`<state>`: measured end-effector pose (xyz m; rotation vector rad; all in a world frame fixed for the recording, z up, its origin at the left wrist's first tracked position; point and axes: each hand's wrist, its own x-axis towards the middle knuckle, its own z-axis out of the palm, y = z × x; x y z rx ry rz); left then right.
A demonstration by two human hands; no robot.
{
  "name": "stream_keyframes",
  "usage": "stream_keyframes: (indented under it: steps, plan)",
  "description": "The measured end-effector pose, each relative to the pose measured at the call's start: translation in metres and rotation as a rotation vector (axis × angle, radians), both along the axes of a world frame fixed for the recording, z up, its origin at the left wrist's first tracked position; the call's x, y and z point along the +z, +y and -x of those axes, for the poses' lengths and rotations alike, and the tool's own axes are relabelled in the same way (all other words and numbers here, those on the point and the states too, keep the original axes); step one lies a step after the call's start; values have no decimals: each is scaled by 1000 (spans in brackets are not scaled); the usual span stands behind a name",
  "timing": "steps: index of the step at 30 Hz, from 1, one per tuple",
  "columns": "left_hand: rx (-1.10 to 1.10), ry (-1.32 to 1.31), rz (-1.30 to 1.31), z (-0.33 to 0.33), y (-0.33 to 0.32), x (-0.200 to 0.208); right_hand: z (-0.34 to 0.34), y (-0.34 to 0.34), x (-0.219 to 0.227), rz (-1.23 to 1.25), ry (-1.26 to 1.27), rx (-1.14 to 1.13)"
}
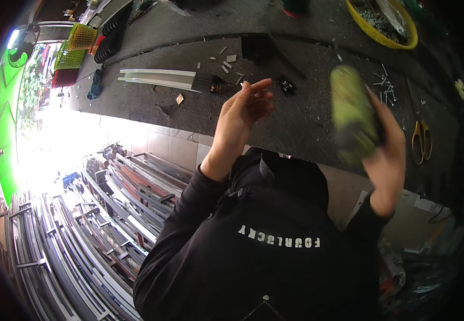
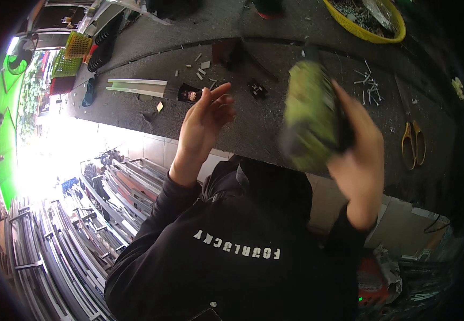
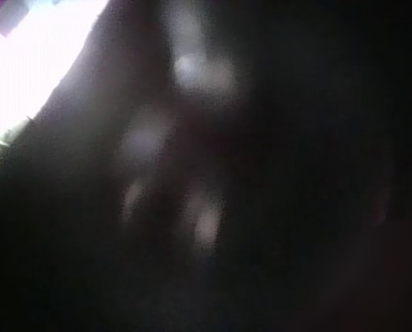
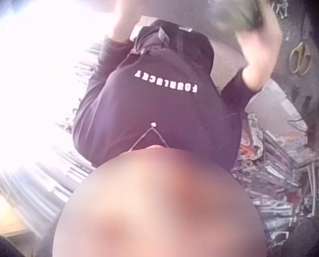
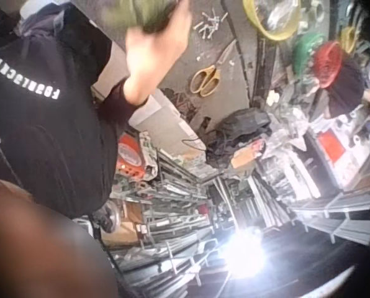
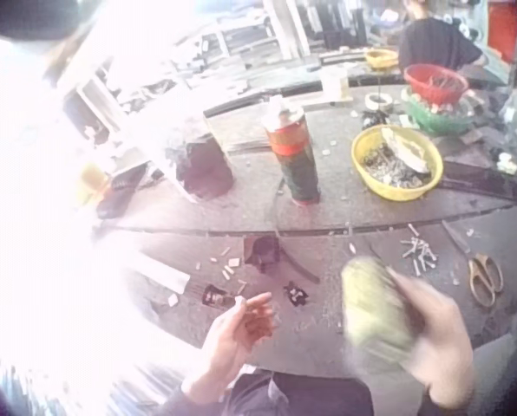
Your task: The person retrieves a black plastic component from a clear container, then uses a cordless drill to fasten it to a white aluminum profile. The person also uses a screwdriver to adjust the assembly and places the finished piece on the workbench.
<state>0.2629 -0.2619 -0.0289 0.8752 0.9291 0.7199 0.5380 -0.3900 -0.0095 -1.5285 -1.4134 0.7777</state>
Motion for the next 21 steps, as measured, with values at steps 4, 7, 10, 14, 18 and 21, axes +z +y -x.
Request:
stream_keyframes:
  steps: [4, 7, 10, 14, 18, 21]
  plan:
    - [96, -158, 50, -18, 8, 0, 17, -80, 2, -133, -867, 68]
    - [145, -282, 80, -30, 10, 2, 25, -105, -13, 10, -156, 134]
    - [143, -376, 43, -34, 7, 7, 41, -106, -32, 103, 433, 114]
    - [199, -349, 78, -32, 6, 12, 60, -93, -58, 180, 855, -29]
    - [204, -325, 110, -31, 4, 12, 66, -89, -72, 130, 947, 36]
    - [217, -307, 96, -33, 1, 8, 67, -87, -79, 175, 924, 29]
